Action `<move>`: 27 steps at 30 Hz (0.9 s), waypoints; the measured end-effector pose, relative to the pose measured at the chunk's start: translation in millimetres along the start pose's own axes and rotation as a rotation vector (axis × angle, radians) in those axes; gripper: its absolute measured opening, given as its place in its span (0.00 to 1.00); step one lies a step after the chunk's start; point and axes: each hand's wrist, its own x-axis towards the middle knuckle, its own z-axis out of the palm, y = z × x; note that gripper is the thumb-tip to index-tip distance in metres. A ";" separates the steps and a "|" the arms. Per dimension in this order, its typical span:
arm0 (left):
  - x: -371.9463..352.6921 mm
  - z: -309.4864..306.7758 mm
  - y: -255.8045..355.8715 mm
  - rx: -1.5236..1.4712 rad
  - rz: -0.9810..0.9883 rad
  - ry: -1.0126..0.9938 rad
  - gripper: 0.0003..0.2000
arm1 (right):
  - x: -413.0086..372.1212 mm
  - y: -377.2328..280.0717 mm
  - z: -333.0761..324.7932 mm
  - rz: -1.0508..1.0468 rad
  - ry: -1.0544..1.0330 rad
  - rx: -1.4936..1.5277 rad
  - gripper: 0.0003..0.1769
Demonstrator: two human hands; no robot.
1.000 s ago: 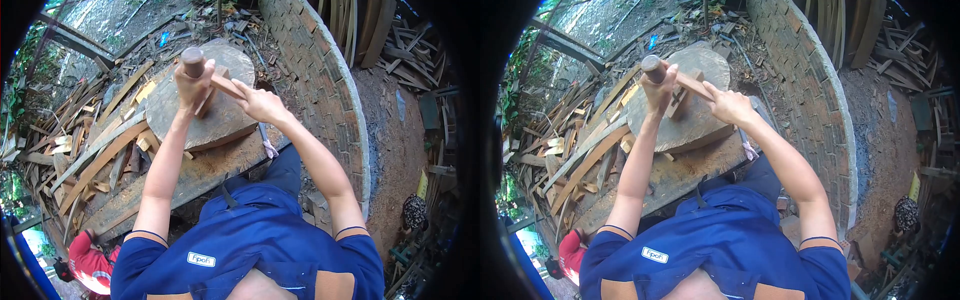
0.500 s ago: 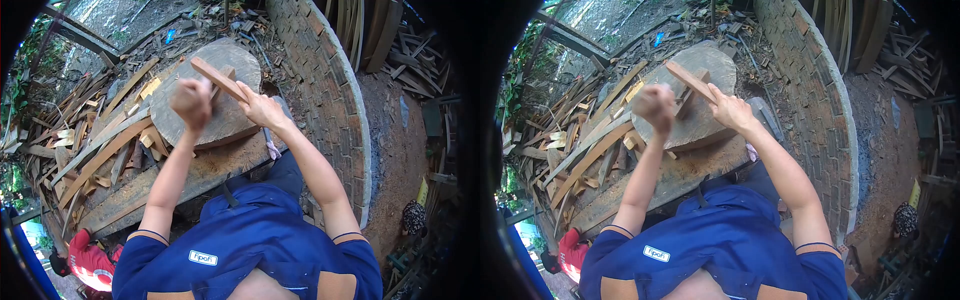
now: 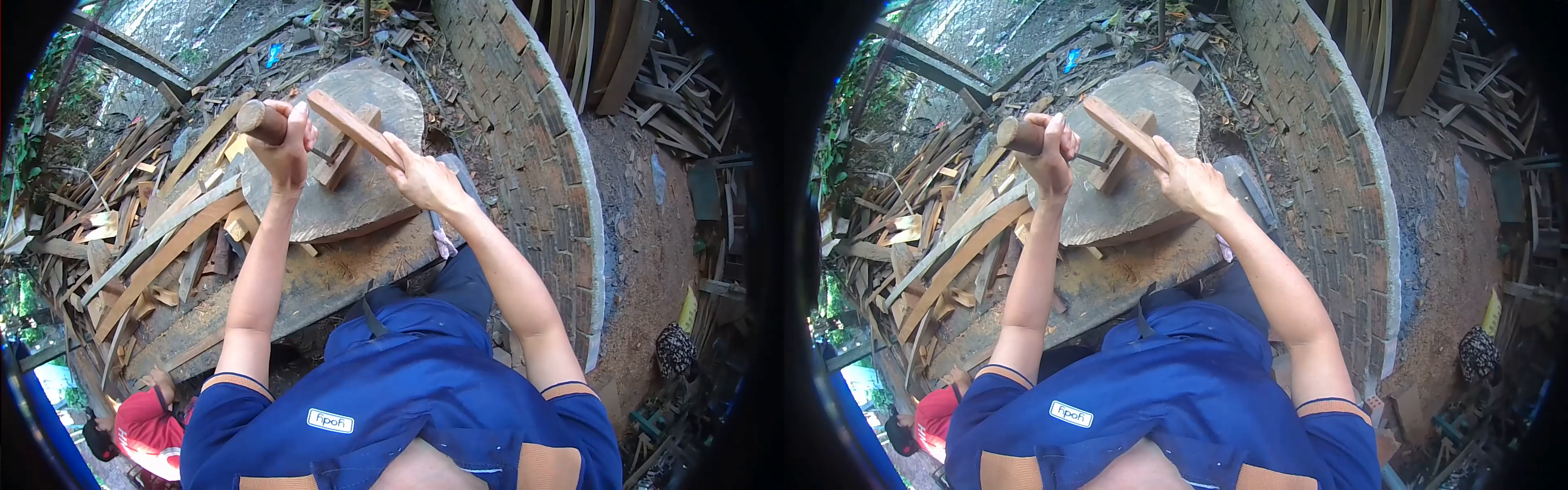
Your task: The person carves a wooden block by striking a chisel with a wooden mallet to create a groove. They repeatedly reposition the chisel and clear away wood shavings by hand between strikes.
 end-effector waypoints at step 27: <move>-11.5 34.5 -15.0 0.420 0.187 -0.174 0.03 | -95.8 -45.8 -98.4 -0.466 0.485 0.400 0.35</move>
